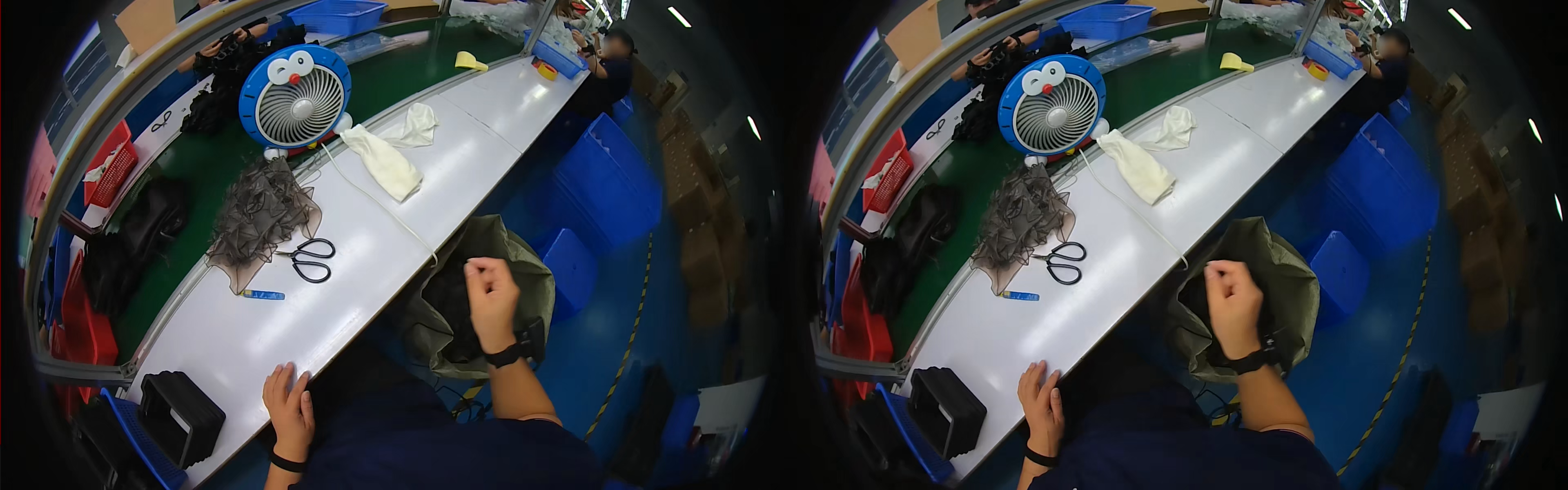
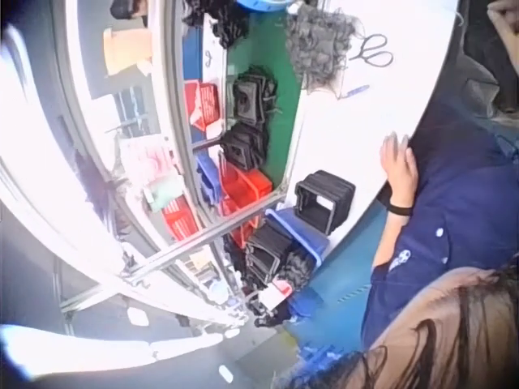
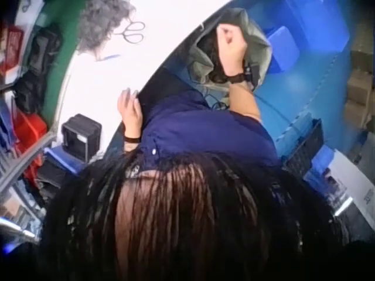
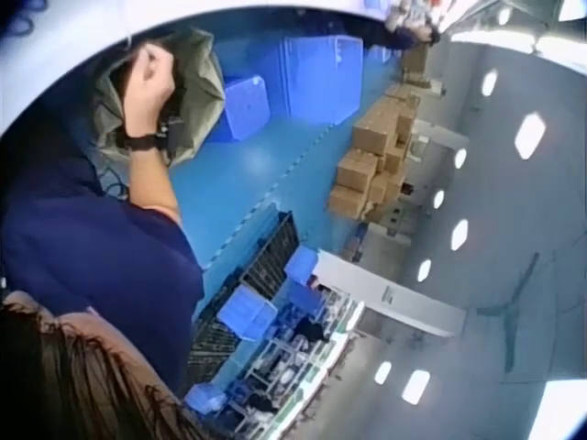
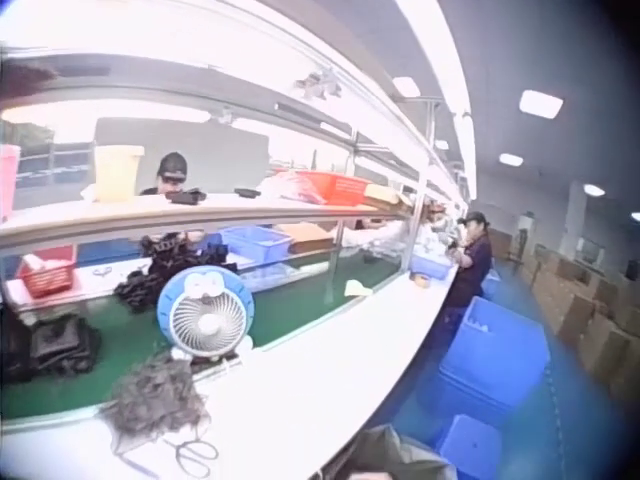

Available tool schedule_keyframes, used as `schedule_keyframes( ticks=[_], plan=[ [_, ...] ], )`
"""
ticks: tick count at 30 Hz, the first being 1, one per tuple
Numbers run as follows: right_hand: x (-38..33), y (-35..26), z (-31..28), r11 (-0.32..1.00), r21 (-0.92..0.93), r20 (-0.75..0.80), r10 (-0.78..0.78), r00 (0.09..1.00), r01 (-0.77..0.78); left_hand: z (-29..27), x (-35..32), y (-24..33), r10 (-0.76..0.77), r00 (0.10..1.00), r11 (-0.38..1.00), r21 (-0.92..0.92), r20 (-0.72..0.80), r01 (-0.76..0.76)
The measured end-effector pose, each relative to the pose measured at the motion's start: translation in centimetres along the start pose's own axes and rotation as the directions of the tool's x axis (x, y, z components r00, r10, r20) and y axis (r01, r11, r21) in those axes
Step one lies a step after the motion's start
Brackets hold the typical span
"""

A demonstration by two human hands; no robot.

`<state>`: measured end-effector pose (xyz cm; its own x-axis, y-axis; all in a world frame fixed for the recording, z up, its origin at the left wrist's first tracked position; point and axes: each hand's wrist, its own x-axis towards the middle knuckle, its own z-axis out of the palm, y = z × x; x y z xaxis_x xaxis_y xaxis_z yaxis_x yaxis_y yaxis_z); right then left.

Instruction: The worker is inspecting and cleaning black plastic frame components using a pen-like tool and organizing notes.

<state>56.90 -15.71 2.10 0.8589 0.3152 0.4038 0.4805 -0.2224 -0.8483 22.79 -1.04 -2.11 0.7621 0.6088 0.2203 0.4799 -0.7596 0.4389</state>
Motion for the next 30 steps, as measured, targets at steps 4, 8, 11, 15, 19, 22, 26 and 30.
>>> schedule_keyframes(
  ticks=[4, 8, 11, 15, 19, 22, 26, 30],
  plan=[
    [2.4, 9.0, -9.4, 0.94, -0.243, -0.131, 0.212, 0.969, -0.238, 1.1, 1.3, 1.1, 0.024, 0.999, 0.999, 0.022, -0.023, -0.023],
    [-2.5, 19.2, -6.8, 0.846, -0.015, -0.074, 0.531, 0.844, -0.533, 2.2, 3.6, 3.5, 0.08, 0.997, 0.997, 0.013, -0.002, -0.08],
    [-12.6, 26.0, 0.5, 0.722, -0.445, 0.198, 0.656, 0.728, -0.529, 3.1, 4.9, 5.0, 0.169, 0.985, 0.986, 0.006, 0.02, -0.169],
    [-17.5, 18.3, 6.0, 0.822, -0.451, 0.481, 0.553, 0.68, -0.349, 3.6, 6.5, 6.2, 0.206, 0.973, 0.976, 0.042, 0.106, -0.211],
    [-15.5, 9.4, 4.8, 0.957, -0.137, 0.798, 0.259, 0.544, -0.255, 3.9, 7.0, 5.8, 0.193, 0.972, 0.978, 0.059, 0.131, -0.202],
    [-7.9, 7.2, -0.2, 0.849, -0.152, 0.814, 0.398, 0.424, -0.505, 3.8, 7.9, 5.8, 0.176, 0.973, 0.979, 0.076, 0.151, -0.189],
    [-3.9, 10.5, -7.3, 0.726, -0.653, 0.469, 0.164, 0.868, 0.215, 3.8, 8.9, 5.6, 0.234, 0.962, 0.963, 0.1, 0.139, -0.249],
    [-0.2, 5.0, -13.5, 0.796, -0.596, 0.584, 0.342, 0.736, 0.103, 3.3, 9.4, 8.1, 0.462, 0.842, 0.885, -0.091, 0.277, -0.456]
  ],
)
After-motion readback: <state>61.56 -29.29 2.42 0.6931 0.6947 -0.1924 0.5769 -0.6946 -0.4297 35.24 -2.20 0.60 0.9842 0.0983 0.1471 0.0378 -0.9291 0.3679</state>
